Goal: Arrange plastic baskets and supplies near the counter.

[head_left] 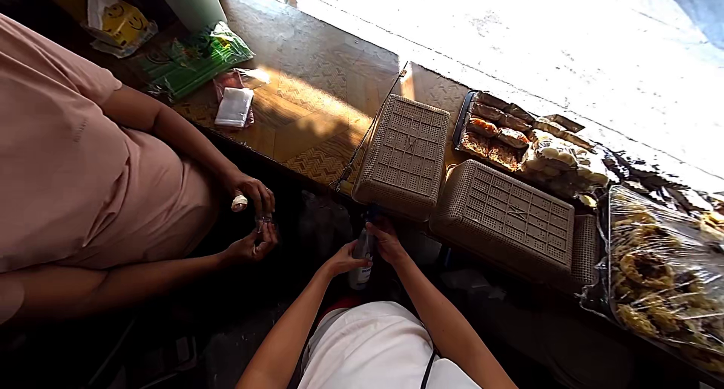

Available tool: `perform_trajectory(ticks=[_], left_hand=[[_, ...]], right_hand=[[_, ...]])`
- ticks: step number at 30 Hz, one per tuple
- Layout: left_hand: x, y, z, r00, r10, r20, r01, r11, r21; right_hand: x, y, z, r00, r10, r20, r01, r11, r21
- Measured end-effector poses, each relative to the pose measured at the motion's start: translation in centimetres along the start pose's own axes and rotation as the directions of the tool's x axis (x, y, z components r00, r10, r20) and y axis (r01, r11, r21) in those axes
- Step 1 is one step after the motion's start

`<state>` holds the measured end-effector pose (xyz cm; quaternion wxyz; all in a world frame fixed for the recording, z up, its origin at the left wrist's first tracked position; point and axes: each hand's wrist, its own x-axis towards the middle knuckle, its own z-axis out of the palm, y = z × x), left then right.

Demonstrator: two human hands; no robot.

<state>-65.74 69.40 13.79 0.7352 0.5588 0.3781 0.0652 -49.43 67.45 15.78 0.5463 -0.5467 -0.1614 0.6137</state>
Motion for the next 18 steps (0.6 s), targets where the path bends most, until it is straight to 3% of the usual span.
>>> perform_trajectory(ticks=[12,18], left_hand=[[0.1,-0.1,-1.6,1.000,-0.010,0.027,0.009,1.000,0.013],[0.9,1.0,0.4,0.990,-0.043,0.132,0.037,0.998,0.042]], right_hand=[[0.6,0.2,0.9,1.000,-0.017,-0.003,0.017,1.000,-0.005],[-1.1,0.0,-1.6,0.991,-0.066,-0.116,0.070,0.997,0.028]])
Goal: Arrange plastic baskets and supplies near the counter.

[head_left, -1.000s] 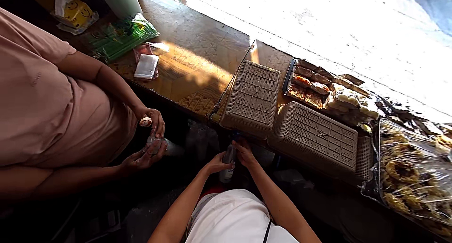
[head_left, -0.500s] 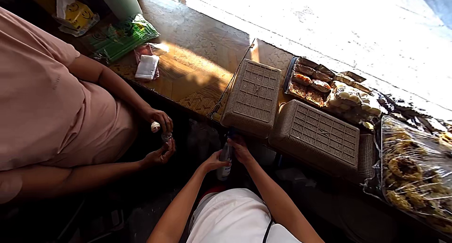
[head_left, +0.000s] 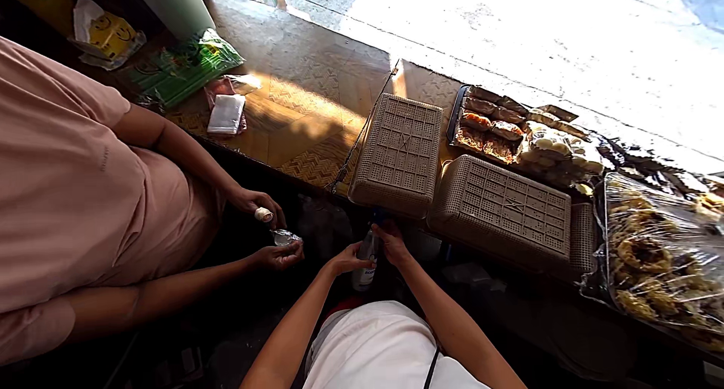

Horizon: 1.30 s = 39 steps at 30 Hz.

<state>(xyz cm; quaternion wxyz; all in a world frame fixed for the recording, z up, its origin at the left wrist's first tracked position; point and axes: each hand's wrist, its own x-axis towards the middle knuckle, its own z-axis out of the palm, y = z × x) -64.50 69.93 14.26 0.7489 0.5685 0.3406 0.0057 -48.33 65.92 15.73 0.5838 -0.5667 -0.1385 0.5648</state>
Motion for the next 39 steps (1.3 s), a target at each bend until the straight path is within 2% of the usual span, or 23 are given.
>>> perform_trajectory(ticks=[6,15,24,33,39], left_hand=[[2.4,0.9,3.4,0.990,-0.005,0.139,-0.002,0.999,0.051],[4.7,2.3,6.0,0.967,-0.015,0.253,-0.008,0.996,0.091],[5.9,3.7,5.1,0.947,-0.058,0.317,-0.013,0.976,0.218],[6.4,4.1,4.7,0.939,-0.057,0.340,-0.016,0.978,0.208],[6.0,4.5,5.4,0.953,-0.046,0.300,-0.016,0.979,0.201]], right_hand=[[-2.4,-1.5,-4.4,0.990,0.020,-0.143,-0.023,0.999,-0.022],[-3.8,-1.6,-7.0,0.937,-0.119,-0.329,0.146,0.988,0.058],[-4.0,-2.3,-7.3,0.916,-0.117,-0.383,0.168,0.980,0.103],[-3.8,-2.7,-7.5,0.921,-0.162,-0.353,0.198,0.978,0.066],[-3.7,-2.8,-7.5,0.922,-0.178,-0.343,0.216,0.973,0.076]])
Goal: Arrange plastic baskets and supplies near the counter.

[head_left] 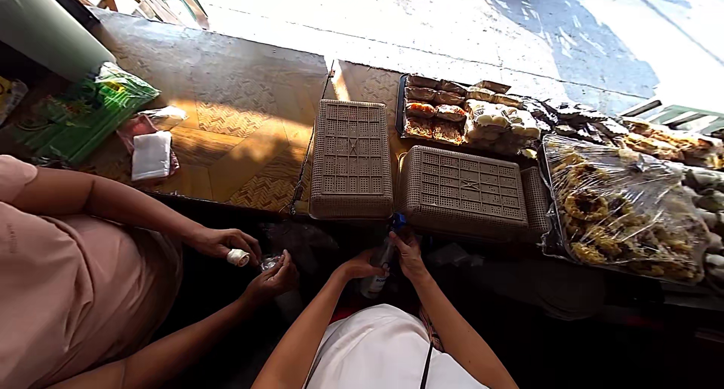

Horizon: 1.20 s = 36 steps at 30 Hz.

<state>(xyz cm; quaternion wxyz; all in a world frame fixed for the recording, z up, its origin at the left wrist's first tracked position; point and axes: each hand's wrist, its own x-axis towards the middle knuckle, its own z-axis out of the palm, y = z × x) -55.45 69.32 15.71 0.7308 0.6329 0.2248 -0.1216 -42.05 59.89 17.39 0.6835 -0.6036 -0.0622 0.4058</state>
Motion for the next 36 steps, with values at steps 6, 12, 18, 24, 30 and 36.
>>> perform_trajectory(ticks=[6,12,18,24,30,36], left_hand=[[-0.2,0.0,1.5,0.995,0.095,-0.014,-0.096,0.995,-0.035],[-3.1,7.3,0.8,0.976,-0.082,-0.203,0.186,0.800,0.571],[-0.9,15.2,-2.0,0.571,0.553,-0.607,0.142,0.662,0.736],[4.2,15.7,-5.8,0.750,0.311,-0.584,0.372,0.532,0.761],[2.4,14.8,-7.6,0.809,0.258,-0.528,0.324,0.553,0.767],[1.8,14.8,-7.5,0.830,0.217,-0.515,0.332,0.548,0.767]], right_hand=[[-0.8,-0.4,0.0,0.983,-0.103,0.153,0.125,0.982,-0.142],[-1.8,-0.7,-0.1,0.952,-0.226,0.207,0.290,0.884,-0.366],[-2.1,-0.6,-1.5,0.942,-0.277,0.191,0.336,0.804,-0.491],[-2.7,-0.3,-1.1,0.967,-0.206,0.148,0.252,0.849,-0.464],[-1.6,-1.4,-0.6,0.972,0.028,0.234,0.080,0.895,-0.439],[-0.2,-0.7,1.3,0.984,0.102,0.145,-0.034,0.911,-0.412]])
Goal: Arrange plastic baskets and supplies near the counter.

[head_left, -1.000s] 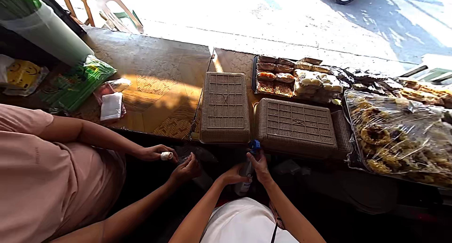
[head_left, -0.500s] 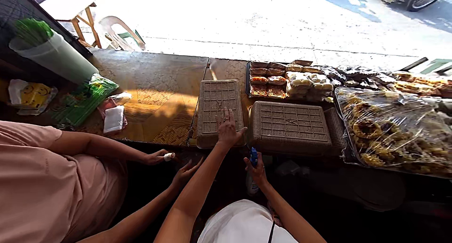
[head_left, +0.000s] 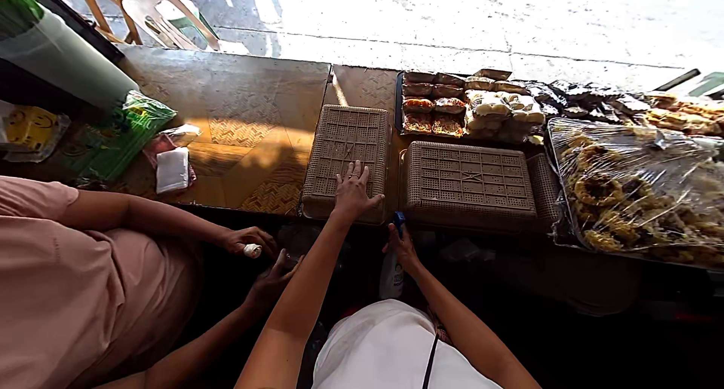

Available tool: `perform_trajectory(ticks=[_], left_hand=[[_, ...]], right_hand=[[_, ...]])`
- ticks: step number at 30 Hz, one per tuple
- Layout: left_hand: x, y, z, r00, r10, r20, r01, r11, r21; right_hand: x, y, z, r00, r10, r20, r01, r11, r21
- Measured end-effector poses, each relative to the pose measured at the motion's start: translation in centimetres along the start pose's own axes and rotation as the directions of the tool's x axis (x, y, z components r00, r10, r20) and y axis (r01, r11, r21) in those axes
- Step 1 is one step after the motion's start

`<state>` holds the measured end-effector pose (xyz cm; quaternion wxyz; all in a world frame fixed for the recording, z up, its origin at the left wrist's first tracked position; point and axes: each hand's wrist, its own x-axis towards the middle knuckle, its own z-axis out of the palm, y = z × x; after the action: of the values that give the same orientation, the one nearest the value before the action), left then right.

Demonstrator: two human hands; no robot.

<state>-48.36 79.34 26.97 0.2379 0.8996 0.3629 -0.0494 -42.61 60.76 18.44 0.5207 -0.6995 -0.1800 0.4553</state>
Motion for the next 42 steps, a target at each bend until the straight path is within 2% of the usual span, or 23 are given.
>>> perform_trajectory(ticks=[7,11,14,19,25,31,42], left_hand=[[0.0,0.1,-0.2,1.000,-0.002,0.010,0.002,1.000,-0.015],[-0.1,0.1,-0.2,1.000,-0.001,0.013,0.001,1.000,-0.009],[-0.6,0.2,-0.1,0.998,0.019,-0.052,-0.021,0.999,-0.030],[-0.3,0.0,0.2,0.999,0.011,-0.040,-0.011,1.000,-0.001],[-0.3,-0.4,0.4,0.997,0.031,-0.070,-0.034,0.998,-0.045],[-0.4,-0.3,0.2,0.998,0.037,-0.060,-0.039,0.998,-0.038],[-0.4,0.0,-0.3,1.000,0.015,-0.022,-0.015,1.000,-0.004]], right_hand=[[-0.3,-0.5,0.8,0.998,-0.004,-0.057,0.002,1.000,-0.026],[-0.7,-0.6,1.1,0.999,-0.029,-0.024,0.028,0.999,-0.026],[-0.6,-0.8,1.7,0.994,-0.054,-0.099,0.050,0.998,-0.041],[-0.1,-1.7,2.1,0.980,-0.052,-0.192,0.030,0.993,-0.114],[0.4,-2.1,2.7,0.983,-0.110,-0.148,0.098,0.991,-0.087],[1.2,-2.5,3.0,0.967,-0.102,-0.235,0.080,0.992,-0.102],[1.3,-2.8,2.9,0.974,-0.097,-0.204,0.083,0.994,-0.076]])
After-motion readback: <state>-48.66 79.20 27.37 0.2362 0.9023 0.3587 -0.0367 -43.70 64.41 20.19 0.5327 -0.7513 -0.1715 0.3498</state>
